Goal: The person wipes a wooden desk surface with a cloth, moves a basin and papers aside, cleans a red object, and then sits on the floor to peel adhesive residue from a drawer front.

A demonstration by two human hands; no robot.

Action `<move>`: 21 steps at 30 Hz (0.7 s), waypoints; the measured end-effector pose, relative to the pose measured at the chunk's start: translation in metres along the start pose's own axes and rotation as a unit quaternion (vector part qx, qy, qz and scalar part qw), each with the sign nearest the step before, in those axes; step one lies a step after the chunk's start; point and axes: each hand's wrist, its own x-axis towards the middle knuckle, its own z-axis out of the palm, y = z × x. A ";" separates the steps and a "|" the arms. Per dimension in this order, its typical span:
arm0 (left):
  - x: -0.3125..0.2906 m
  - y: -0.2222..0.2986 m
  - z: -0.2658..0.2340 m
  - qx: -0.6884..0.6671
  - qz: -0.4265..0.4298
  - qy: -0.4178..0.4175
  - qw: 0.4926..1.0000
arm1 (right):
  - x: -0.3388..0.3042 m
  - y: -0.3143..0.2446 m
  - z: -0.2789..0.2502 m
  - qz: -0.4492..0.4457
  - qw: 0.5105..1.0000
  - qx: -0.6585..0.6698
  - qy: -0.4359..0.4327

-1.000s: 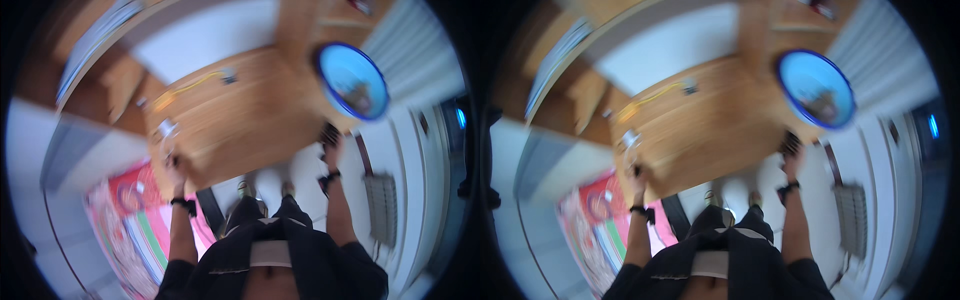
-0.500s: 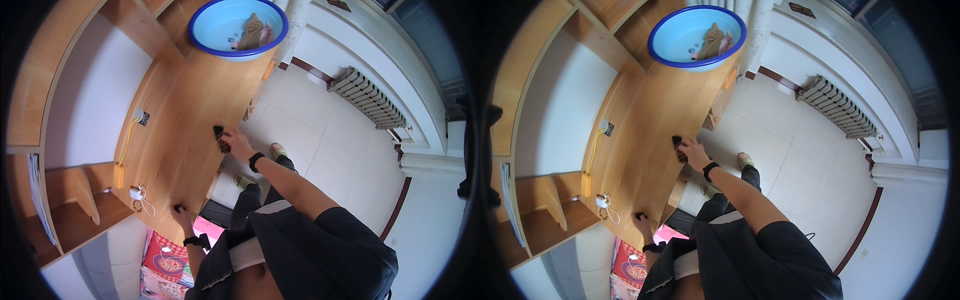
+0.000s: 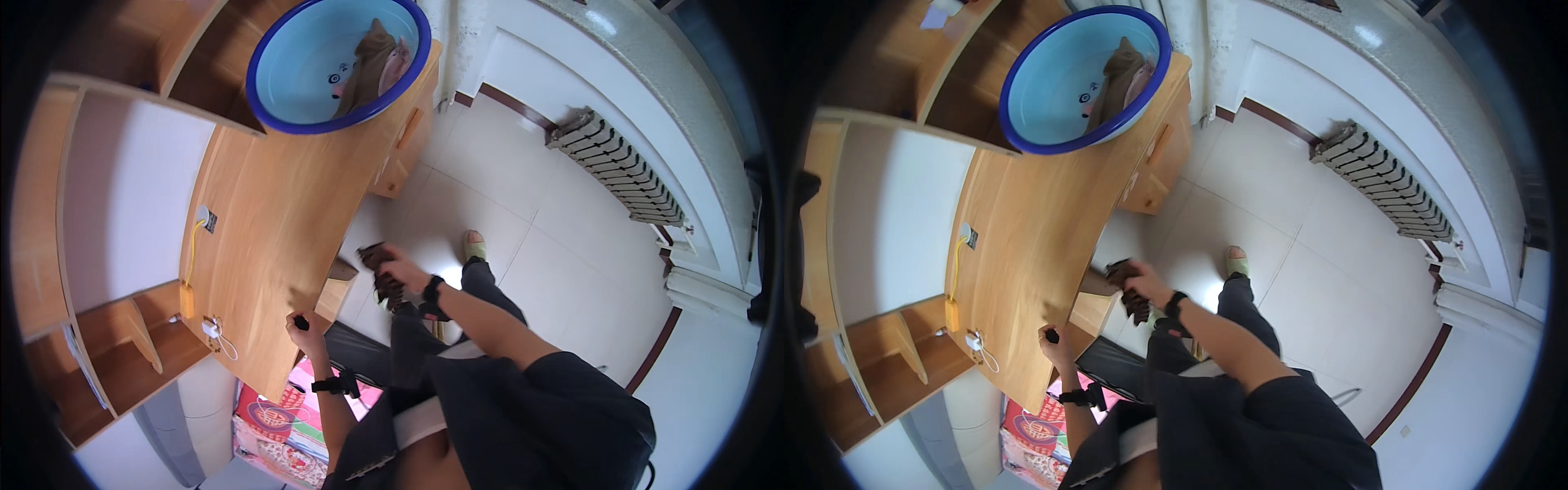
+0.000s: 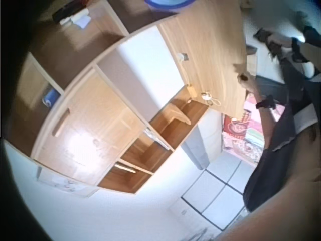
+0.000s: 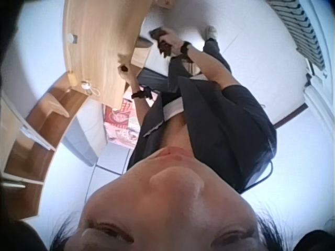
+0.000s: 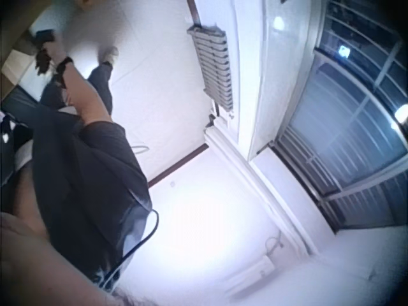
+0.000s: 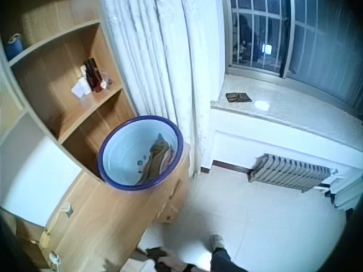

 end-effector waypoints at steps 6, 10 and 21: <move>-0.025 0.005 0.066 0.071 0.078 0.040 0.994 | 0.047 -0.095 -0.121 -0.103 0.975 0.091 0.177; -0.066 0.020 0.075 -0.022 -0.100 -0.026 0.994 | 0.081 -0.137 -0.131 -0.099 0.957 0.193 0.191; 0.012 0.052 0.054 -0.195 -0.079 0.092 0.973 | 0.076 -0.093 -0.074 0.016 0.997 -0.060 0.033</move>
